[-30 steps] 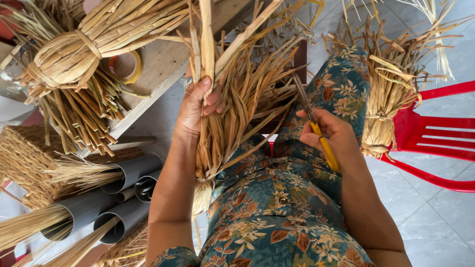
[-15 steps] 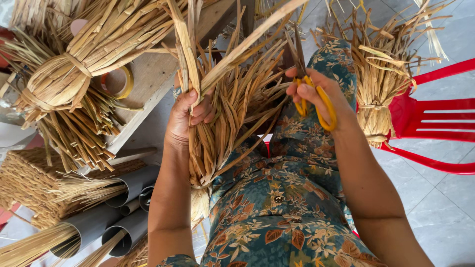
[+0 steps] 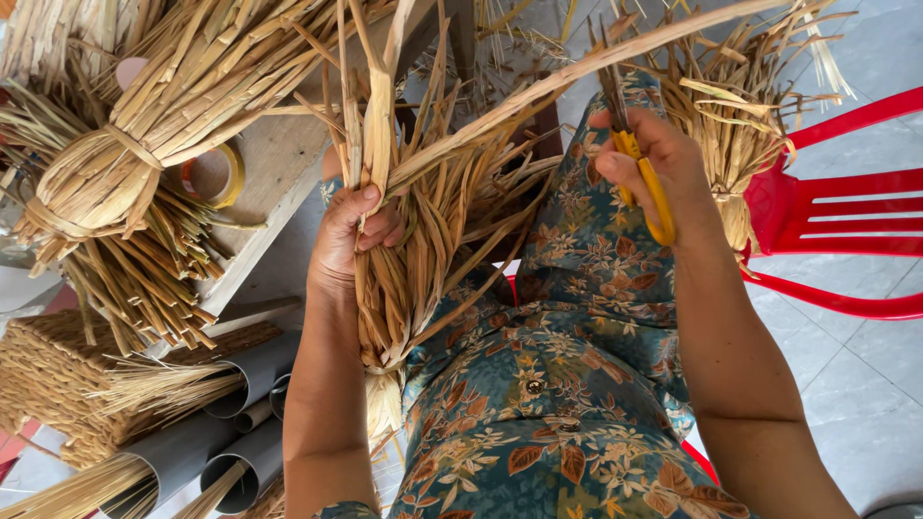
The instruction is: The person sits with a bundled dried-grass broom across their lap and uses yellow-handled scissors to trim and even up the protruding stalk ends, rotating the bundle and working section by section around the head. Finished grass brooms and loose stalks sit on the nearby table and floor.
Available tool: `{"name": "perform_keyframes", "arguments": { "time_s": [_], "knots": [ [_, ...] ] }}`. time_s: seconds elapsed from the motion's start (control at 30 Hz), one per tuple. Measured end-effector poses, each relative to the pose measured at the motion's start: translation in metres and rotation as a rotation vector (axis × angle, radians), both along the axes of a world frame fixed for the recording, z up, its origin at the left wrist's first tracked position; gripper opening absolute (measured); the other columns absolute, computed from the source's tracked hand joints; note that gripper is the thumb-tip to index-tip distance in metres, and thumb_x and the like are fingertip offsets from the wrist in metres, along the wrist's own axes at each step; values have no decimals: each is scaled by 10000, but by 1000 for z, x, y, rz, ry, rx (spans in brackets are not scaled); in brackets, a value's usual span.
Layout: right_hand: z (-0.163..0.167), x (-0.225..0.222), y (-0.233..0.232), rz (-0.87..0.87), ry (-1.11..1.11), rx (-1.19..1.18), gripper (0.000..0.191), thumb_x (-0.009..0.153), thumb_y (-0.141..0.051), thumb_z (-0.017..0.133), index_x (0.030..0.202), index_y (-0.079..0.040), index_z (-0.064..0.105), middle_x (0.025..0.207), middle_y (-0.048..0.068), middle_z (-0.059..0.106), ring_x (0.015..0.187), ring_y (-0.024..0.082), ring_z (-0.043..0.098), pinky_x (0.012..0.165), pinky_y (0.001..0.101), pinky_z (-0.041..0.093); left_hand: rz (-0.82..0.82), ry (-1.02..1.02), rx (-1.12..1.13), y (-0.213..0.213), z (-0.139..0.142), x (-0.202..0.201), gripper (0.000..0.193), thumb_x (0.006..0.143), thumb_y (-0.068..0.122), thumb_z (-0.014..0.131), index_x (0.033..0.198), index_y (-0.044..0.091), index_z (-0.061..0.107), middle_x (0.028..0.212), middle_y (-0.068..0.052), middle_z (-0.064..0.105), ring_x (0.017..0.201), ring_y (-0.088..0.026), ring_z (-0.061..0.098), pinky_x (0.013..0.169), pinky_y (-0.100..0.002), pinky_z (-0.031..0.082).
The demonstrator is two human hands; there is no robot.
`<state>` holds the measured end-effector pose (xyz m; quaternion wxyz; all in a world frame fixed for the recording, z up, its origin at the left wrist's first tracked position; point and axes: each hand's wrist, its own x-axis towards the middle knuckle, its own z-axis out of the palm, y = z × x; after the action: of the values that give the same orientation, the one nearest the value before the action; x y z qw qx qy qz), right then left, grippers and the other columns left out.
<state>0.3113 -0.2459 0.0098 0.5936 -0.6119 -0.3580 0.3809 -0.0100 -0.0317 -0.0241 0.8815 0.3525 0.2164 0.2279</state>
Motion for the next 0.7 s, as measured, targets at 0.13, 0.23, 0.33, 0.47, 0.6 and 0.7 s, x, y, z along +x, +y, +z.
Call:
{"name": "perform_keyframes", "arguments": {
  "time_s": [0.13,0.23,0.33,0.47,0.6,0.7],
  "knots": [
    [4,2,-11,-11,-13,-13,448,932,-206,803,1322,-52,643,974,-43,615,863,14,574,739,162,451,-10,14,4,1,-1,0,356,924,282,770,1071,-32,689,549,40,437,413,-65,346,526,-270,367],
    [7,3,-16,-37,-111,-60,389,943,-201,793,1280,-48,673,908,-49,586,744,5,502,607,163,373,-12,20,-4,1,-2,1,345,928,269,776,1066,-34,685,553,37,439,426,-72,354,530,-272,365],
    [7,4,-21,-57,5,-45,323,939,-180,777,1208,-23,691,793,-40,594,641,8,498,542,170,363,9,33,-6,-1,-1,1,319,934,252,776,1053,-30,689,548,38,436,421,-71,353,524,-272,365],
    [3,5,-29,-129,28,-40,255,970,-148,734,1169,6,700,737,-23,586,570,28,473,500,191,351,54,41,-40,-3,0,2,218,925,213,775,1005,26,697,543,32,448,419,-73,360,520,-272,375],
    [-4,9,-40,-211,44,65,237,1055,-190,682,1191,5,687,741,0,578,588,59,486,546,207,380,87,75,-31,-4,0,4,125,911,168,772,928,87,678,541,35,457,417,-68,360,507,-267,376],
    [-8,13,-46,-301,-43,142,283,1092,-241,665,1233,4,657,797,28,604,652,94,535,592,228,413,55,128,54,-4,1,7,136,933,152,765,877,77,665,551,39,455,429,-64,354,492,-262,367]
  ]
}}
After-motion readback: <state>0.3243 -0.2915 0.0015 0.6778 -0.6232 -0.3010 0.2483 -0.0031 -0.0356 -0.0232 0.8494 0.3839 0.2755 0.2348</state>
